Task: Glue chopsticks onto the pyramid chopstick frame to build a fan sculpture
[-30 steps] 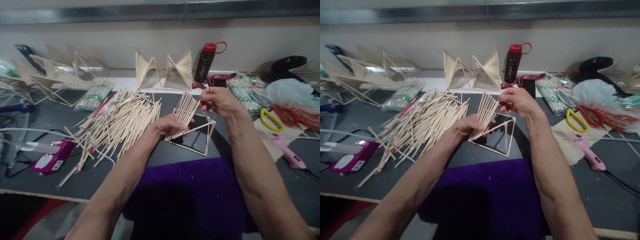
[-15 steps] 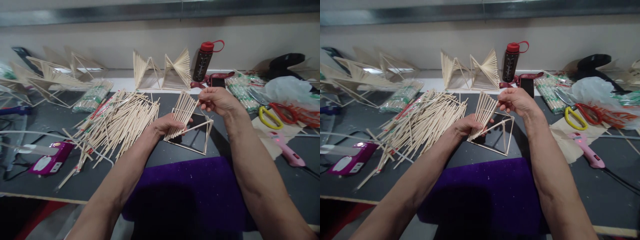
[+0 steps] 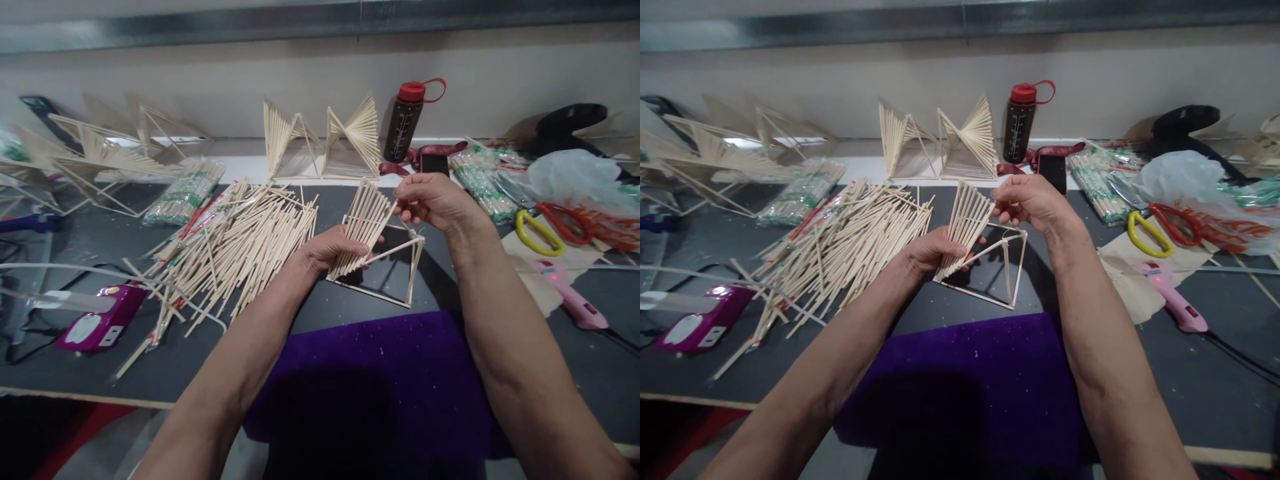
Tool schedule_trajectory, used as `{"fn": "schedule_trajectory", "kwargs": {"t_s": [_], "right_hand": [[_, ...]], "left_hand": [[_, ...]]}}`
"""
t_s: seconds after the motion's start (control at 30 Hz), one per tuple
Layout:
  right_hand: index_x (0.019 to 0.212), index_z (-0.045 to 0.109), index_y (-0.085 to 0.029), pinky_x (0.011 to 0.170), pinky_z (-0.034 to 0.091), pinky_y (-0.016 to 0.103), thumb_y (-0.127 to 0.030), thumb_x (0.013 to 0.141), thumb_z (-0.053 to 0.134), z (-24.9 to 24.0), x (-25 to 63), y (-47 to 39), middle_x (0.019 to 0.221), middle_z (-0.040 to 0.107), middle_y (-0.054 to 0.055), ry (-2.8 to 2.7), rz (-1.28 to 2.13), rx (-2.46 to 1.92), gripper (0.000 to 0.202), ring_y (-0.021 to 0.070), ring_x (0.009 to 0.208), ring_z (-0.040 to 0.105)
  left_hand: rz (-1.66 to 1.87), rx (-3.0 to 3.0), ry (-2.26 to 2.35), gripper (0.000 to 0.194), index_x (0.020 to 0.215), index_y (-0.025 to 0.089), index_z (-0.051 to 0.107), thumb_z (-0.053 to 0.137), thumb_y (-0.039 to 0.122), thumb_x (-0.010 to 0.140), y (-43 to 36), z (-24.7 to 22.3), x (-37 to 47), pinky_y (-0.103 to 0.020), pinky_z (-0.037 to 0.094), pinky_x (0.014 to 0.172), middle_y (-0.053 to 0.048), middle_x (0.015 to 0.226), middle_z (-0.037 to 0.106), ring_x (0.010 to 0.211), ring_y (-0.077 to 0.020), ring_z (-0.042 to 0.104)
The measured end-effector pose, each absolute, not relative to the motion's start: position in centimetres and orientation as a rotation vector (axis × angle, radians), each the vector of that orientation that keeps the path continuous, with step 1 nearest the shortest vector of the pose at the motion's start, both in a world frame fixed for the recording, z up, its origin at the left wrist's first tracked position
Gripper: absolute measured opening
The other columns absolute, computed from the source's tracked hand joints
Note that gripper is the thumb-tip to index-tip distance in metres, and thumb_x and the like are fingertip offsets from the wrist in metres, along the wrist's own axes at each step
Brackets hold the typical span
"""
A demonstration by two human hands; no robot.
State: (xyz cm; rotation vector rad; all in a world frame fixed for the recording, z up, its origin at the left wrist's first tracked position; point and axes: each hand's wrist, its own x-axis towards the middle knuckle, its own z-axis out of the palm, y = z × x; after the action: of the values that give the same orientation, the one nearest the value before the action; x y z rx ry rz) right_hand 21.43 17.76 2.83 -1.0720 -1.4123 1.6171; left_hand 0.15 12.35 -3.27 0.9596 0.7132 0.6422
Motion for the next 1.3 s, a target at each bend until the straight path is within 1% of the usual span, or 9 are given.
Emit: {"fn": "schedule_trajectory", "kwargs": {"t_s": [0.2, 0.37, 0.5, 0.6, 0.83, 0.93, 1.0, 1.1, 1.3], "right_hand": [[0.062, 0.058, -0.017, 0.030, 0.035, 0.017, -0.020, 0.067, 0.073, 2.8, 21.4, 17.9, 0.057, 0.067, 0.005, -1.419, 1.628, -1.101, 0.015, 0.0095, 0.040, 0.057], [0.063, 0.059, -0.016, 0.030, 0.034, 0.016, -0.020, 0.066, 0.072, 2.6, 21.6, 18.0, 0.056, 0.066, 0.005, -1.434, 1.626, -1.095, 0.015, 0.0096, 0.039, 0.057], [0.062, 0.057, -0.016, 0.030, 0.033, 0.016, -0.022, 0.066, 0.073, 2.6, 21.5, 18.0, 0.054, 0.065, 0.005, -1.441, 1.615, -1.118, 0.017, 0.0091, 0.038, 0.055], [0.063, 0.055, -0.016, 0.030, 0.032, 0.016, -0.023, 0.067, 0.073, 2.6, 21.5, 18.1, 0.053, 0.064, 0.004, -1.462, 1.597, -1.125, 0.019, 0.0084, 0.037, 0.054], [0.066, 0.055, -0.015, 0.031, 0.030, 0.015, -0.026, 0.073, 0.071, 2.3, 21.6, 18.4, 0.055, 0.065, 0.003, -1.508, 1.585, -1.117, 0.021, 0.0073, 0.039, 0.055], [0.065, 0.055, -0.015, 0.032, 0.031, 0.015, -0.024, 0.078, 0.067, 2.1, 21.8, 18.7, 0.058, 0.066, 0.003, -1.492, 1.600, -1.116, 0.020, 0.0067, 0.041, 0.055], [0.065, 0.056, -0.014, 0.032, 0.031, 0.015, -0.021, 0.080, 0.066, 1.9, 21.9, 18.9, 0.058, 0.066, 0.003, -1.496, 1.600, -1.133, 0.020, 0.0064, 0.041, 0.055], [0.064, 0.058, -0.013, 0.033, 0.032, 0.014, -0.020, 0.080, 0.068, 1.5, 22.2, 19.3, 0.057, 0.065, 0.003, -1.518, 1.596, -1.181, 0.020, 0.0062, 0.041, 0.055], [0.067, 0.059, -0.013, 0.032, 0.032, 0.014, -0.020, 0.082, 0.067, 0.4, 22.6, 19.9, 0.055, 0.065, 0.002, -1.559, 1.607, -1.208, 0.018, 0.0056, 0.040, 0.054]], "left_hand": [[0.646, 0.943, 0.728, 0.044, 0.097, 0.009, 0.070, 0.079, 0.021, 0.055, 12.3, -3.1, 0.2, -0.027, 0.050, 0.054, -0.006, 0.061, 0.067, 0.054, -0.0153, 0.061], [0.663, 0.932, 0.734, 0.047, 0.099, 0.008, 0.070, 0.079, 0.020, 0.054, 12.3, -3.1, 0.3, -0.028, 0.051, 0.055, -0.006, 0.061, 0.067, 0.055, -0.0154, 0.062], [0.658, 0.925, 0.754, 0.045, 0.097, 0.007, 0.070, 0.079, 0.018, 0.054, 12.4, -3.1, 0.3, -0.027, 0.052, 0.055, -0.005, 0.061, 0.067, 0.054, -0.0151, 0.062], [0.656, 0.927, 0.761, 0.048, 0.096, 0.006, 0.069, 0.081, 0.018, 0.052, 12.5, -3.1, 0.3, -0.027, 0.053, 0.054, -0.005, 0.061, 0.067, 0.052, -0.0147, 0.061], [0.648, 0.933, 0.802, 0.050, 0.097, 0.008, 0.067, 0.082, 0.022, 0.052, 12.7, -3.5, -0.1, -0.027, 0.052, 0.052, -0.006, 0.063, 0.069, 0.052, -0.0160, 0.063], [0.644, 0.928, 0.816, 0.050, 0.098, 0.008, 0.067, 0.082, 0.020, 0.052, 12.7, -3.2, -0.1, -0.027, 0.052, 0.053, -0.006, 0.064, 0.069, 0.053, -0.0159, 0.063], [0.649, 0.930, 0.825, 0.048, 0.096, 0.008, 0.067, 0.081, 0.019, 0.052, 12.5, -2.8, 0.1, -0.026, 0.052, 0.053, -0.005, 0.062, 0.068, 0.053, -0.0151, 0.063], [0.670, 0.927, 0.839, 0.045, 0.090, 0.008, 0.066, 0.082, 0.018, 0.049, 12.3, -2.2, 0.4, -0.025, 0.051, 0.051, -0.003, 0.058, 0.066, 0.050, -0.0137, 0.060], [0.674, 0.918, 0.899, 0.041, 0.084, 0.008, 0.066, 0.083, 0.022, 0.049, 12.2, -1.9, 0.8, -0.024, 0.051, 0.049, -0.003, 0.054, 0.063, 0.048, -0.0129, 0.058]]}}
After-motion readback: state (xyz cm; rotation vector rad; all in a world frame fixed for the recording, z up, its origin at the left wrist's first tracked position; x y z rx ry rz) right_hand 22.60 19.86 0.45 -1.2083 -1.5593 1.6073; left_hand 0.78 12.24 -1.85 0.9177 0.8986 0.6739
